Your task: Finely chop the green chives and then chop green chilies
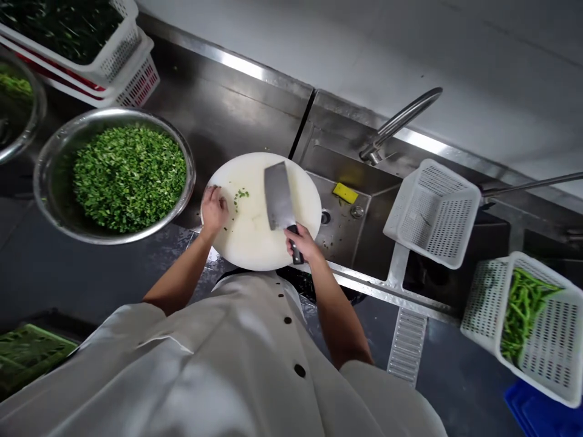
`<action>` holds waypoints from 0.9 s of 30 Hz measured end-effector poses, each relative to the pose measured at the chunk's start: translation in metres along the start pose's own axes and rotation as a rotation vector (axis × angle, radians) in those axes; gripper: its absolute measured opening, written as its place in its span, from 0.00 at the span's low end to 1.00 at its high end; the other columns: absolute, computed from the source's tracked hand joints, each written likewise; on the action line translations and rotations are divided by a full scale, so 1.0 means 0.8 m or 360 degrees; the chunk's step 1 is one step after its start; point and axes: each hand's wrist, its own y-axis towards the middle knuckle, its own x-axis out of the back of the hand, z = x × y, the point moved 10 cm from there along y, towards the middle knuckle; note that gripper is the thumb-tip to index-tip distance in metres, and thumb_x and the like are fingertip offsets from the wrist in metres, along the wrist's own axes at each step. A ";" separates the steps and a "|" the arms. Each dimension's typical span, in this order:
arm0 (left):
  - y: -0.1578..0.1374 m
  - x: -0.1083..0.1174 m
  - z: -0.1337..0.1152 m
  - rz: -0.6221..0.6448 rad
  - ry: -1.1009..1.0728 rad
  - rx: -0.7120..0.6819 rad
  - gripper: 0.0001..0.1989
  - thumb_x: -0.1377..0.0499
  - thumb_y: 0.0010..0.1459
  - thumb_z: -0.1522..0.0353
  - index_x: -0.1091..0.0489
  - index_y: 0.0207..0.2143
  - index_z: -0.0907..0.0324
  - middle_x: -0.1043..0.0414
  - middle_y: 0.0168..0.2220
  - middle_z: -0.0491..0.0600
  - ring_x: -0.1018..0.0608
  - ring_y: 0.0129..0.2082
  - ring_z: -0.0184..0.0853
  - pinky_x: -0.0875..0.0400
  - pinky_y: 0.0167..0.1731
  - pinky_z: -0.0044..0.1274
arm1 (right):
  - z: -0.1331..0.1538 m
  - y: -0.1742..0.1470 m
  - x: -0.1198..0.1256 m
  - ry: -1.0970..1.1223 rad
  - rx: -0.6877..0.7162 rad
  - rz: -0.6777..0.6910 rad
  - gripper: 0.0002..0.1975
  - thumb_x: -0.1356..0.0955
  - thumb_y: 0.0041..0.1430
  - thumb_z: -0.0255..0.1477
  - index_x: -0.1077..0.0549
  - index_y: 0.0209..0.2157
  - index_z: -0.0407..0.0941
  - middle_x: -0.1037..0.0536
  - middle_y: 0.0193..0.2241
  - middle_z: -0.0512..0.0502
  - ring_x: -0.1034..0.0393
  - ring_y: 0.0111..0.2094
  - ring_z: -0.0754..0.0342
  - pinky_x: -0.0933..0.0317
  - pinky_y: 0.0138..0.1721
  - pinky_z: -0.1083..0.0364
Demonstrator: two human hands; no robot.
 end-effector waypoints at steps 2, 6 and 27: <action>-0.010 -0.005 -0.008 0.0009 0.0037 -0.0021 0.24 0.47 0.64 0.63 0.33 0.61 0.60 0.35 0.66 0.61 0.37 0.71 0.46 0.43 0.71 0.42 | 0.022 0.031 -0.027 -0.0090 -0.0018 0.0198 0.25 0.26 0.53 0.48 0.42 0.38 0.50 0.32 0.17 0.62 0.41 0.13 0.59 0.45 0.14 0.60; -0.039 -0.008 -0.026 -0.0058 0.0126 0.0017 0.28 0.45 0.64 0.61 0.37 0.64 0.63 0.39 0.68 0.65 0.40 0.72 0.49 0.43 0.70 0.45 | 0.050 0.072 -0.053 -0.0261 -0.0083 0.0525 0.22 0.25 0.54 0.41 0.40 0.40 0.49 0.32 0.16 0.61 0.40 0.13 0.60 0.44 0.14 0.61; -0.113 0.024 -0.009 -0.0453 0.0069 0.0677 0.29 0.52 0.69 0.63 0.44 0.68 0.69 0.49 0.72 0.71 0.49 0.75 0.51 0.49 0.71 0.46 | -0.023 -0.002 -0.145 -0.0366 -0.0383 0.1012 0.21 0.26 0.55 0.41 0.40 0.37 0.49 0.32 0.15 0.62 0.41 0.11 0.61 0.45 0.12 0.62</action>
